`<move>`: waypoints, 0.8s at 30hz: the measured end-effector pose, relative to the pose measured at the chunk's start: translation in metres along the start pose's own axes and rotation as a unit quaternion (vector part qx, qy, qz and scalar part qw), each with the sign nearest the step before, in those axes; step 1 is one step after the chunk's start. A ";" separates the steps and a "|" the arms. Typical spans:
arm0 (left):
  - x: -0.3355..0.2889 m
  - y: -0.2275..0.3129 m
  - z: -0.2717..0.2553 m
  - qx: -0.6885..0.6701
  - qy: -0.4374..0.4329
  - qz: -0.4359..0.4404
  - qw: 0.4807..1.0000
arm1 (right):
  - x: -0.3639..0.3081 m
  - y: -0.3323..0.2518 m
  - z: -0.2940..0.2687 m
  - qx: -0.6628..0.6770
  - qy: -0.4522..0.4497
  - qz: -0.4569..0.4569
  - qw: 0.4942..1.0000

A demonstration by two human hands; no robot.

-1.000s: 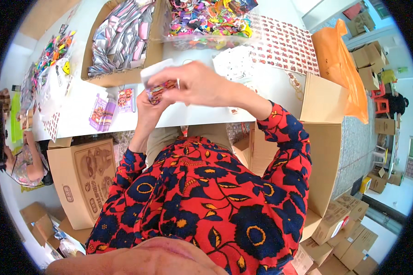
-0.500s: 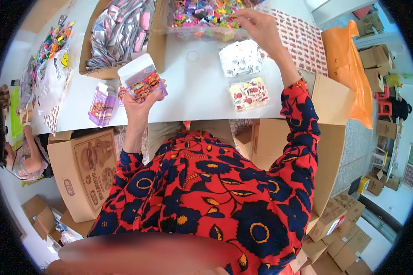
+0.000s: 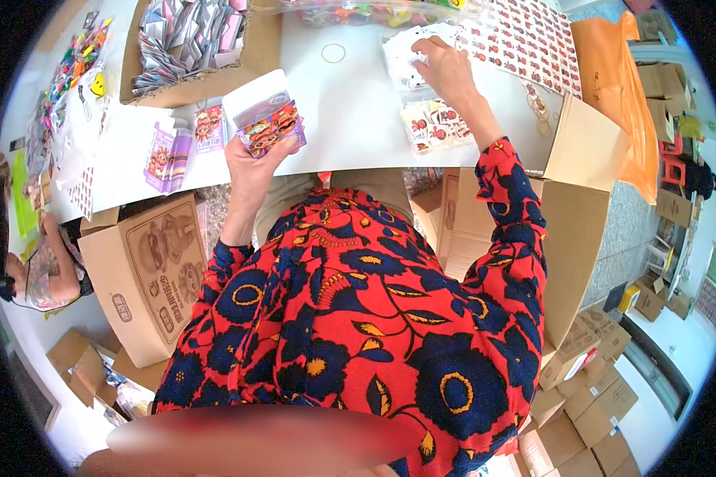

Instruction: Sorting and packing small snack packets into cardboard boxes and plastic containers.

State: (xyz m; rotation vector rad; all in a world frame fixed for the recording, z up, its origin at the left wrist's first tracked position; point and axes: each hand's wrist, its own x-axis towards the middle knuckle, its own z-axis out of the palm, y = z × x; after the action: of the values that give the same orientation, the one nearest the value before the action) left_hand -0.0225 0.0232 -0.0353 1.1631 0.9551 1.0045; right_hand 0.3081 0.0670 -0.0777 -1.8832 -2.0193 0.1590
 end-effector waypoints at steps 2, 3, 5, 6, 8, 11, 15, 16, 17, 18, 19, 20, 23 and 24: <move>-0.001 0.000 0.003 0.007 -0.002 0.004 1.000 | -0.003 0.001 0.003 -0.009 -0.002 -0.008 1.000; -0.001 0.000 0.005 0.005 -0.002 0.003 1.000 | -0.002 -0.003 0.003 -0.013 -0.006 0.007 1.000; -0.002 0.000 0.007 0.005 -0.002 0.002 1.000 | -0.003 -0.005 0.004 -0.016 -0.010 0.022 1.000; -0.003 0.001 0.007 0.010 -0.002 -0.002 1.000 | -0.003 -0.004 0.006 -0.022 -0.004 0.010 1.000; -0.003 0.002 0.009 0.018 -0.004 -0.007 1.000 | -0.003 -0.002 0.008 -0.026 0.003 0.001 1.000; -0.003 0.000 0.009 0.005 0.003 -0.004 1.000 | -0.001 0.005 0.012 -0.028 0.003 -0.009 1.000; -0.001 0.001 0.013 0.000 -0.015 -0.027 1.000 | 0.001 0.016 0.011 -0.015 0.023 -0.027 0.999; -0.001 0.001 0.014 -0.003 -0.016 -0.028 0.999 | 0.001 0.017 0.011 -0.010 0.046 -0.045 0.998; 0.000 0.002 0.015 -0.001 -0.018 -0.028 0.999 | 0.000 0.017 0.009 -0.009 0.047 -0.043 0.998; 0.000 0.003 0.016 0.010 -0.023 -0.026 0.999 | 0.000 0.009 -0.001 0.030 0.050 -0.006 0.998; 0.000 0.003 0.017 0.021 -0.028 -0.024 0.999 | 0.002 0.005 -0.008 0.068 0.052 0.032 0.996; -0.001 0.002 0.019 0.022 -0.029 -0.024 0.999 | 0.003 0.007 -0.011 0.069 0.053 0.032 0.996; 0.001 0.003 0.026 0.016 -0.052 -0.035 0.998 | -0.001 0.023 -0.023 0.185 0.031 0.106 0.976; 0.004 0.001 0.028 0.030 -0.062 -0.026 0.997 | 0.001 0.026 -0.025 0.284 0.039 0.103 0.953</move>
State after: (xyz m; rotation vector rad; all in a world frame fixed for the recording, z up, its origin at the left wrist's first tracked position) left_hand 0.0050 0.0194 -0.0310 1.2296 0.9179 0.8568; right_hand 0.3410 0.0665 -0.0627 -1.6778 -1.5023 0.6361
